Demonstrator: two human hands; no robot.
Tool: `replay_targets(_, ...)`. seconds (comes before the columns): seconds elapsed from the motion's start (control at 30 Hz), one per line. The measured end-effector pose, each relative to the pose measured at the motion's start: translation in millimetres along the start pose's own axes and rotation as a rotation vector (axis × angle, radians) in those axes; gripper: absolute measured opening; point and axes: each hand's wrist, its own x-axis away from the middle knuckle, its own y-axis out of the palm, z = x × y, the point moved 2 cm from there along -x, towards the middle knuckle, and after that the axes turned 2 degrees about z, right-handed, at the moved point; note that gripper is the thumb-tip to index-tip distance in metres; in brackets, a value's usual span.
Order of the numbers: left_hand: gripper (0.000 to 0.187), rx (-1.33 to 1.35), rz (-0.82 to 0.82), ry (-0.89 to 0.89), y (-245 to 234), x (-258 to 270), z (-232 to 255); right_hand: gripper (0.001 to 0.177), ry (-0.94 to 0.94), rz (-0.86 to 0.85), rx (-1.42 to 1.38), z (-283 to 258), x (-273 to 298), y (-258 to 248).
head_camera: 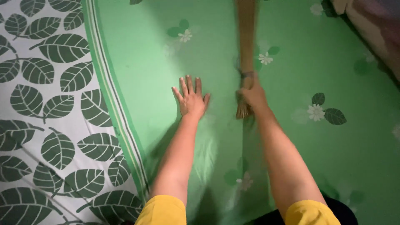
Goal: The person sweeps a patterned floor mat using a traditional straw broom. They repeatedly brush the surface in back-and-forth motions, focusing on the seam between a leaf-patterned section and a green floral section.
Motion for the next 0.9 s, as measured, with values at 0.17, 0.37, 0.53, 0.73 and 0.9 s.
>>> replay_targets(0.17,0.072,0.028,0.002,0.046,7.1,-29.7,10.1,0.103,0.157,0.161,-0.320,11.7,-14.7,-13.0)
replay_targets(0.37,0.072,-0.004,-0.086,0.045,-2.8,-64.8,22.5,0.090,-0.013,-0.087,-0.162,-88.9,5.2,4.0)
replay_targets(0.53,0.075,-0.128,-0.144,0.032,-3.0,-84.9,27.7,0.098,-0.169,-0.255,-0.014,-109.3,-49.5,35.3)
replay_targets(0.73,0.077,-0.048,-0.002,0.066,-1.5,-83.1,26.4,0.100,-0.169,-0.200,-0.038,-102.8,-115.7,20.1)
replay_targets(0.9,0.079,0.034,0.306,0.145,12.6,-86.7,22.8,0.102,0.009,-0.074,-0.177,-65.2,-150.2,-6.1)
